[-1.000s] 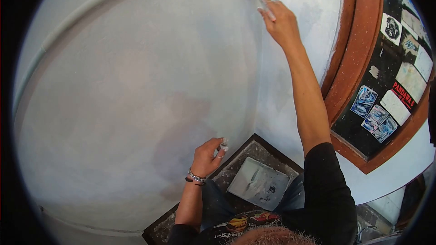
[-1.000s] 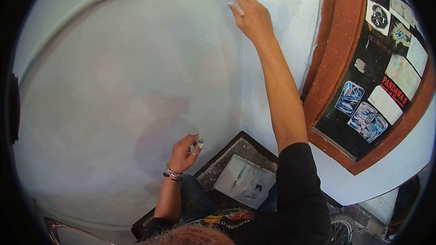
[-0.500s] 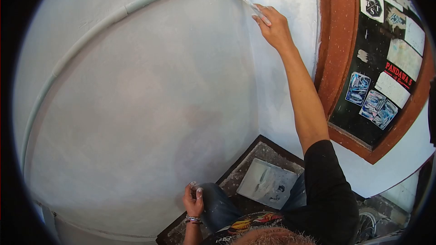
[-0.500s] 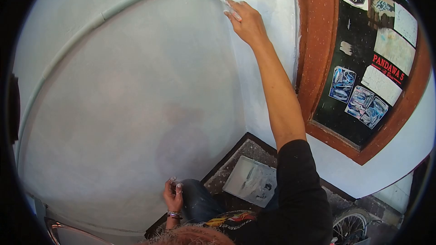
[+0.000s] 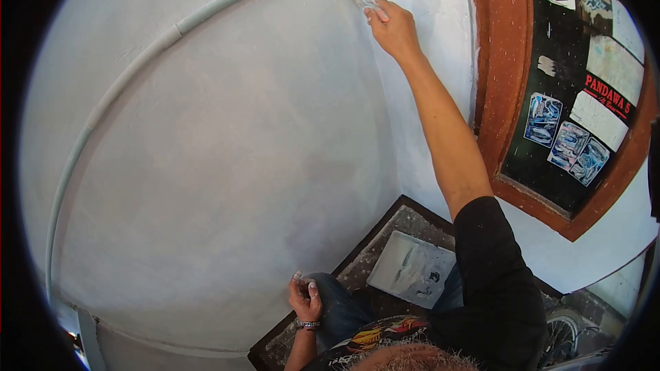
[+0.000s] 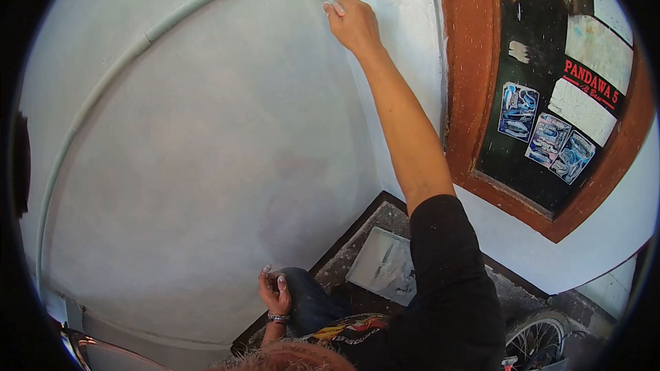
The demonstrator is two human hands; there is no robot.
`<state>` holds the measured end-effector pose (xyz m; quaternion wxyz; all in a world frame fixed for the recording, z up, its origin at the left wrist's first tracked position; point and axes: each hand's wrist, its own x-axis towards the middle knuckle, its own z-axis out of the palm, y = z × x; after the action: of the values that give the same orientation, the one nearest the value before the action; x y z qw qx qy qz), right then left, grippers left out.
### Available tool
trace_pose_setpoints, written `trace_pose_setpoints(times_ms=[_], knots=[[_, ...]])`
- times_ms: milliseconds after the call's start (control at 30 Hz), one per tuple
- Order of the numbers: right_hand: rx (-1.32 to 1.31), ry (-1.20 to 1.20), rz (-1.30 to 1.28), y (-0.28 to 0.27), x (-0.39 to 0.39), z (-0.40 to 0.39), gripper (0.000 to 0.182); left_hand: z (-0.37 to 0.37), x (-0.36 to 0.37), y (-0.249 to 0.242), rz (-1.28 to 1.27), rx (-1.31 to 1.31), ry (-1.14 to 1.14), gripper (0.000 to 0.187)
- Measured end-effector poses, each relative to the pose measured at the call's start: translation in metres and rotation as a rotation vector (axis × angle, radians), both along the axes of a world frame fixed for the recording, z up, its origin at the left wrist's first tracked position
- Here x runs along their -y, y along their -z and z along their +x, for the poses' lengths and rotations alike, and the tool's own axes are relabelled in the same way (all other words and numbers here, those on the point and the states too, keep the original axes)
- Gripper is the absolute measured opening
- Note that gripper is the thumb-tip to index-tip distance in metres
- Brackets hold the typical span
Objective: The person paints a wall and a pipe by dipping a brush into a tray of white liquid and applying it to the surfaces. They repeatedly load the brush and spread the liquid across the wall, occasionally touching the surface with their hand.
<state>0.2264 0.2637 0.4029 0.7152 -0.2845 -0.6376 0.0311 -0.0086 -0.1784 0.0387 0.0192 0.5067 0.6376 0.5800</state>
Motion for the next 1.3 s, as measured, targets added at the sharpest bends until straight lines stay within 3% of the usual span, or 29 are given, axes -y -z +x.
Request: trace_pose_setpoints(times_ms=[67,167,300,400,500,600,800,900,1000,1100,1267,1300], knots=[[0.075,0.038,-0.058,-0.01,0.018,0.011,0.034,-0.001,0.002,0.004,-0.002,0.004,-0.011,0.04],[-0.015,-0.004,0.049,-0.033,0.027,0.014,0.031,0.0,0.002,0.003,0.008,-0.027,-0.025,0.042],[0.224,0.2,0.138,0.009,0.005,0.004,0.031,0.003,0.002,-0.001,-0.014,0.029,-0.01,0.045],[0.163,0.058,0.03,-0.001,0.034,0.015,0.032,0.004,0.001,-0.005,-0.031,-0.02,0.021,0.046],[0.115,-0.019,0.176,-0.018,0.041,0.006,0.031,0.003,-0.003,-0.002,-0.024,-0.037,0.025,0.046],[0.303,0.002,0.24,-0.003,0.023,-0.001,0.029,0.003,-0.004,-0.001,-0.031,-0.03,0.009,0.046],[0.191,-0.102,0.236,-0.021,0.044,0.025,0.029,0.005,-0.007,-0.003,-0.024,-0.011,0.037,0.047],[0.378,-0.017,0.245,-0.012,0.032,0.015,0.029,0.004,-0.009,-0.002,-0.01,-0.089,0.03,0.047],[0.303,0.04,0.224,0.005,0.033,0.022,0.03,0.007,-0.007,-0.002,-0.032,0.016,0.02,0.047],[0.143,-0.003,0.148,0.002,0.037,0.016,0.029,0.008,-0.006,-0.006,-0.019,-0.042,0.029,0.047],[0.342,0.001,0.435,0.02,0.004,0.001,0.029,0.003,-0.005,-0.001,-0.039,-0.067,-0.031,0.049],[0.449,-0.03,0.302,0.036,-0.004,0.016,0.024,0.002,-0.004,0.004,-0.037,-0.058,-0.026,0.049]])
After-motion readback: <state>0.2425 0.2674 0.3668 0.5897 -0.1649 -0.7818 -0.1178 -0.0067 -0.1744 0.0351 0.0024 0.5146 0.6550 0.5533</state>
